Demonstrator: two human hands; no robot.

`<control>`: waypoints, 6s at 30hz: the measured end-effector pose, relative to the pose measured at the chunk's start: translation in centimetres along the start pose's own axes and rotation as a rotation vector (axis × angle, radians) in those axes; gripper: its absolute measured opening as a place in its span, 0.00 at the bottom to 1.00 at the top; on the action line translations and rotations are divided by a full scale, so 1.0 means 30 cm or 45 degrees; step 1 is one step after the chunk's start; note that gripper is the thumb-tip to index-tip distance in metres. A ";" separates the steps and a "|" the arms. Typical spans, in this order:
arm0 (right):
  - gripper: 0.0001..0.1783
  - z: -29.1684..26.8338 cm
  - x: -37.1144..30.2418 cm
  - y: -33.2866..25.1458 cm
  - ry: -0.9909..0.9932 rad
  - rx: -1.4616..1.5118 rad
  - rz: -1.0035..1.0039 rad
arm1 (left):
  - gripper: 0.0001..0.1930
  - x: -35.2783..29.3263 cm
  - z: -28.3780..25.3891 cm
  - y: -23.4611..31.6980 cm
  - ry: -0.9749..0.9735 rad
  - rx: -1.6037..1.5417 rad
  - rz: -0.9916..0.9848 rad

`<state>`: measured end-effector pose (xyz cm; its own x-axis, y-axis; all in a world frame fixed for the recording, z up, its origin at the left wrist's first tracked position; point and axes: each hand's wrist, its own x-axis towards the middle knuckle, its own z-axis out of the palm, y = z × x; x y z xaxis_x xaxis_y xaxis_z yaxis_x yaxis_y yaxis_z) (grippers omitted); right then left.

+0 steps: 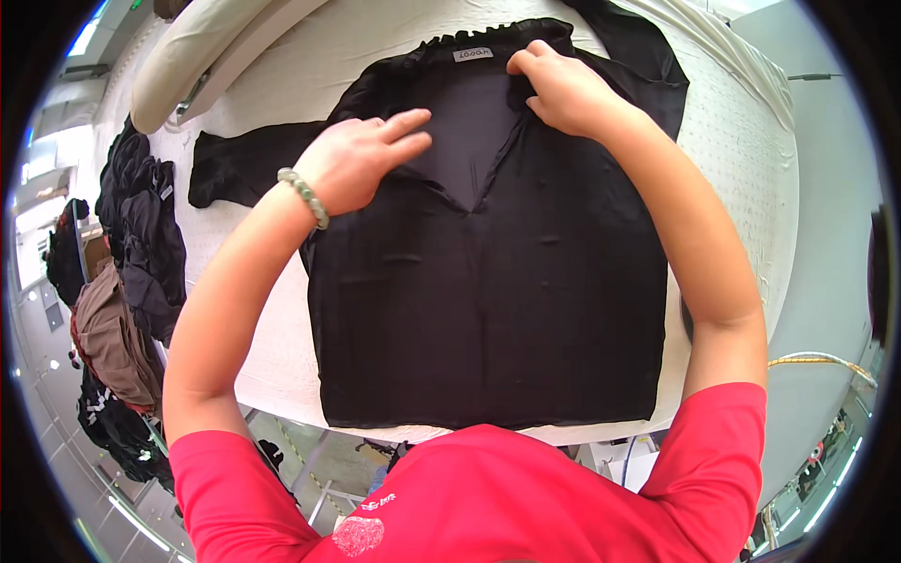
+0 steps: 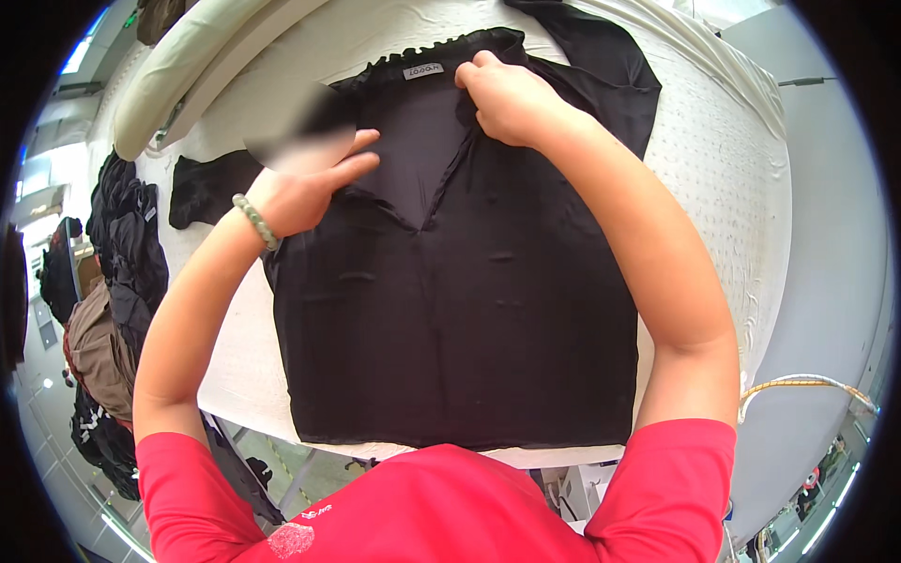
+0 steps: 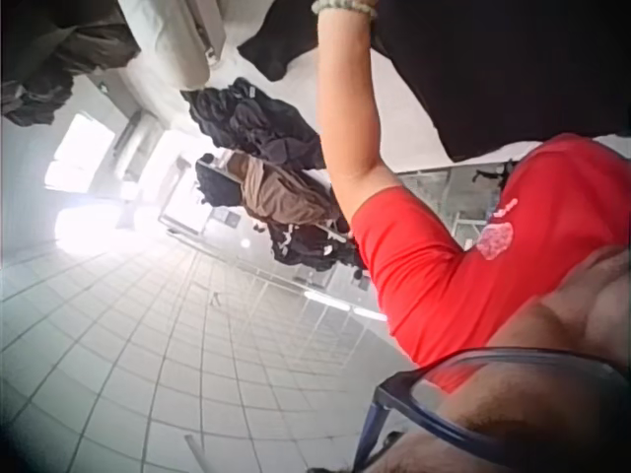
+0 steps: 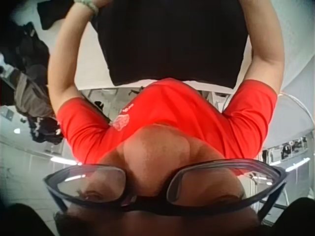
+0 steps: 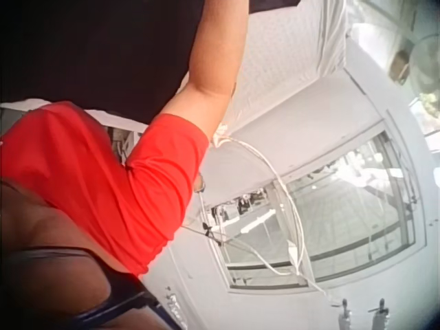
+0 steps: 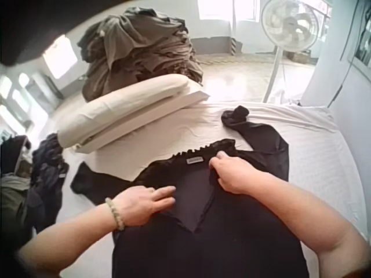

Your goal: Ironing a black garment on a flat pressing table using an industrial iron.

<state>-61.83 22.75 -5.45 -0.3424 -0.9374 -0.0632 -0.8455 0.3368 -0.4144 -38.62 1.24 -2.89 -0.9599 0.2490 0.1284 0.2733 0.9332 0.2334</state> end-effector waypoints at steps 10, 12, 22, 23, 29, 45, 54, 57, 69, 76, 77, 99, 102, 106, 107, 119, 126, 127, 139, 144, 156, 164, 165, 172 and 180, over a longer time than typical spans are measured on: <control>0.09 0.082 0.088 0.001 0.242 0.296 -0.105 | 0.13 0.178 0.050 -0.135 -0.154 -0.253 -0.624; 0.08 0.105 0.097 -0.006 0.273 0.284 -0.072 | 0.12 0.212 0.089 -0.130 -0.090 -0.305 -0.712; 0.07 0.192 0.101 -0.014 0.514 0.239 -0.003 | 0.20 0.210 0.154 -0.080 0.117 -0.049 -0.375; 0.07 0.198 0.102 -0.017 0.473 0.239 0.037 | 0.21 0.212 0.158 -0.077 0.232 0.064 -0.235; 0.23 0.254 0.002 -0.130 0.832 0.178 -0.003 | 0.23 0.233 0.174 -0.086 0.042 0.425 0.037; 0.39 0.538 -1.150 -0.826 -0.143 0.000 -0.289 | 0.37 0.242 0.162 -0.052 -0.144 0.403 -0.144; 0.36 0.566 -1.273 -0.988 -0.058 0.091 0.095 | 0.32 0.250 0.181 -0.086 -0.155 0.291 -0.144; 0.34 0.548 -1.268 -1.039 0.044 0.141 0.214 | 0.28 0.214 0.197 -0.042 0.116 0.293 -0.071; 0.12 0.679 -1.383 -1.254 1.055 1.723 1.811 | 0.15 0.062 0.230 0.176 -0.251 -0.801 -0.635; 0.14 0.671 -1.393 -1.267 1.071 1.970 1.799 | 0.10 -0.365 0.161 0.782 -0.295 -0.936 0.046; 0.15 0.669 -1.393 -1.263 1.082 2.027 1.767 | 0.09 -0.454 0.176 0.878 -0.431 -0.982 0.054; 0.20 0.674 -1.424 -1.240 0.933 2.027 1.580 | 0.06 -0.641 0.306 1.167 -0.093 -0.492 0.170; 0.22 0.665 -1.415 -1.231 0.915 1.937 1.468 | 0.07 -0.626 0.307 1.149 -0.140 -0.547 0.078; 0.23 0.650 -1.405 -1.219 1.027 2.076 1.461 | 0.09 -0.571 0.298 1.090 -0.416 -0.795 -0.252; 0.23 0.647 -1.403 -1.217 1.026 2.082 1.463 | 0.10 -0.559 0.294 1.076 -0.540 -0.903 -0.400; 0.19 0.647 -1.390 -1.227 1.155 2.379 1.649 | 0.15 -0.466 0.204 0.909 -0.734 -1.321 -0.375; 0.08 0.656 -1.357 -1.211 1.119 2.345 1.756 | 0.15 0.007 0.162 0.306 -0.151 -1.550 -0.969; 0.08 0.656 -1.353 -1.210 1.113 2.365 1.738 | 0.14 0.046 0.166 0.263 -0.194 -1.638 -1.045; 0.07 0.652 -1.314 -1.213 1.103 2.291 1.920 | 0.11 0.138 0.182 0.156 -1.017 -1.322 -0.838; 0.13 0.662 -1.323 -1.209 1.114 2.246 1.893 | 0.13 0.148 0.183 0.167 -1.056 -1.029 -0.509; 0.15 0.604 -1.318 -1.178 0.734 2.071 2.032 | 0.17 0.030 0.241 0.342 -0.265 -0.024 -0.370; 0.20 0.425 -1.220 -1.025 0.746 0.389 1.032 | 0.30 -0.471 0.301 0.638 0.423 -0.291 -0.329; 0.23 0.410 -1.152 -0.976 0.717 0.263 0.823 | 0.29 -0.508 0.300 0.625 0.381 -0.190 -0.348; 0.30 0.280 -0.771 -0.501 0.526 -0.328 0.847 | 0.25 -0.539 0.208 0.351 0.476 0.183 -0.672; 0.27 0.267 -0.464 -0.253 0.583 -0.373 0.210 | 0.23 -0.262 0.283 0.367 0.441 -0.039 -0.518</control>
<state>-47.36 32.54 -8.69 -0.5668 -0.7586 0.3214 -0.8220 0.5469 -0.1588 -28.57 11.76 -9.51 -0.9136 -0.2363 0.3310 -0.1102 0.9273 0.3578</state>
